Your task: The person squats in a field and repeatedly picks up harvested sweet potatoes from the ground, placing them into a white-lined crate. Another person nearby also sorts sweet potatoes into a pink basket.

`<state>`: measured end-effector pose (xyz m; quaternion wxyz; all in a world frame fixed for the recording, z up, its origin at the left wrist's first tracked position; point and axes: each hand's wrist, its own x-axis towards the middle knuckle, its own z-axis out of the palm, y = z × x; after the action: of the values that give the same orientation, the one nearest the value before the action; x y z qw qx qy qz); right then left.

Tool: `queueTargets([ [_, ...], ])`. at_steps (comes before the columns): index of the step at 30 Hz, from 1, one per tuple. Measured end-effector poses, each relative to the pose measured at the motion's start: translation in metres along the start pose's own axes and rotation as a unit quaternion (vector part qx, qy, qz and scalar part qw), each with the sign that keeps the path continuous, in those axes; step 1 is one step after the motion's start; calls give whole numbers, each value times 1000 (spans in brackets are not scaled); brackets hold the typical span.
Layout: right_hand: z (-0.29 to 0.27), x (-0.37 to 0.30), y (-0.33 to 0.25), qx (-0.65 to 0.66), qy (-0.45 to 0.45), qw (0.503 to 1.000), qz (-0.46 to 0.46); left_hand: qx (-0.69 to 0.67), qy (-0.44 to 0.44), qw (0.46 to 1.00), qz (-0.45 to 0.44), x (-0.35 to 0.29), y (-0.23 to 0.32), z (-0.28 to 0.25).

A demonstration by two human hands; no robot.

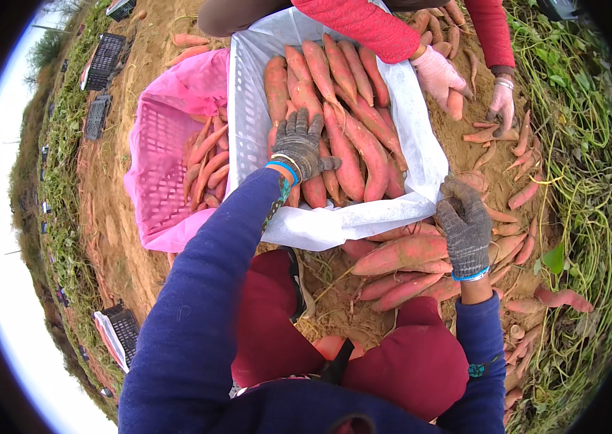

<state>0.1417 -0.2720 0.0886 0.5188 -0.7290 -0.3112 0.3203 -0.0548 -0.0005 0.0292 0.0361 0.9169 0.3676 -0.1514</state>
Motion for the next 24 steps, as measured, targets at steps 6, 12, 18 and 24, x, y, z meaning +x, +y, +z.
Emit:
queueTargets([
  [6, -5, -12, 1, 28, -12, 999, 20, -19, -101, 994, 37, 5, -26, -35],
  [12, 1, -13, 11, -11, -41, 999, 13, 87, -111, 989, 32, 8, 3, -50],
  [18, -2, -8, 21, 15, -39, 999, 35, -72, -113, 989, -65, 15, 8, -53],
  [24, -8, -7, 23, 7, -42, 998, 37, -236, -81, 963, -100, 17, -2, -44],
])
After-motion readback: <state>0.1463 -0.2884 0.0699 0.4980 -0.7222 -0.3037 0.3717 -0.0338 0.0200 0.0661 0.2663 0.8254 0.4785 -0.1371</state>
